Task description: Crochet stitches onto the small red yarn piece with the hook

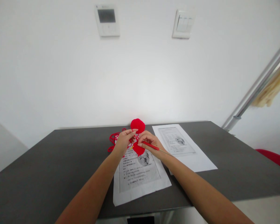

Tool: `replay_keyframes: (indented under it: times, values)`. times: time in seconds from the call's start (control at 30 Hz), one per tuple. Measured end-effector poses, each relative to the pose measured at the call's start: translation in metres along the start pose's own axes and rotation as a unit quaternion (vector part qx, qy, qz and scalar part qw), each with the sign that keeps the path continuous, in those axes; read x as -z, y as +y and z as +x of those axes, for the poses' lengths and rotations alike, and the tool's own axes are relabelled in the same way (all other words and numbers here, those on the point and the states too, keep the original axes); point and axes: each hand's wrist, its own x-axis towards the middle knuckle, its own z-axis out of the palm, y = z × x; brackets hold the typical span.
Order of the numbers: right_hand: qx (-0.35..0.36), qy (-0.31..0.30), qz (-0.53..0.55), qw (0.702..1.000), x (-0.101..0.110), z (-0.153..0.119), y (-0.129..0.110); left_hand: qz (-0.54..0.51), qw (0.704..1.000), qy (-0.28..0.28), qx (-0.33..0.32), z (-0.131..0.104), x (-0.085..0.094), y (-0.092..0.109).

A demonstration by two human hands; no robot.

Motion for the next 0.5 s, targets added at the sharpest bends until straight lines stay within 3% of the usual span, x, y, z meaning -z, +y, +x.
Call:
replay_keyframes:
  times: [0.17, 0.37, 0.5]
  values:
    - [-0.065, -0.025, 0.040, 0.997, -0.001, 0.001, 0.001, 0.022, 0.999, 0.035, -0.030, -0.001, 0.001, 0.004]
    - [-0.137, -0.054, 0.095, 0.984, 0.001, 0.001, 0.002, 0.047, 0.987, 0.115, -0.098, 0.002, 0.012, 0.011]
    - [-0.169, -0.074, 0.137, 0.973, 0.002, 0.001, 0.002, 0.087, 0.982, 0.129, -0.103, 0.004, 0.012, 0.011]
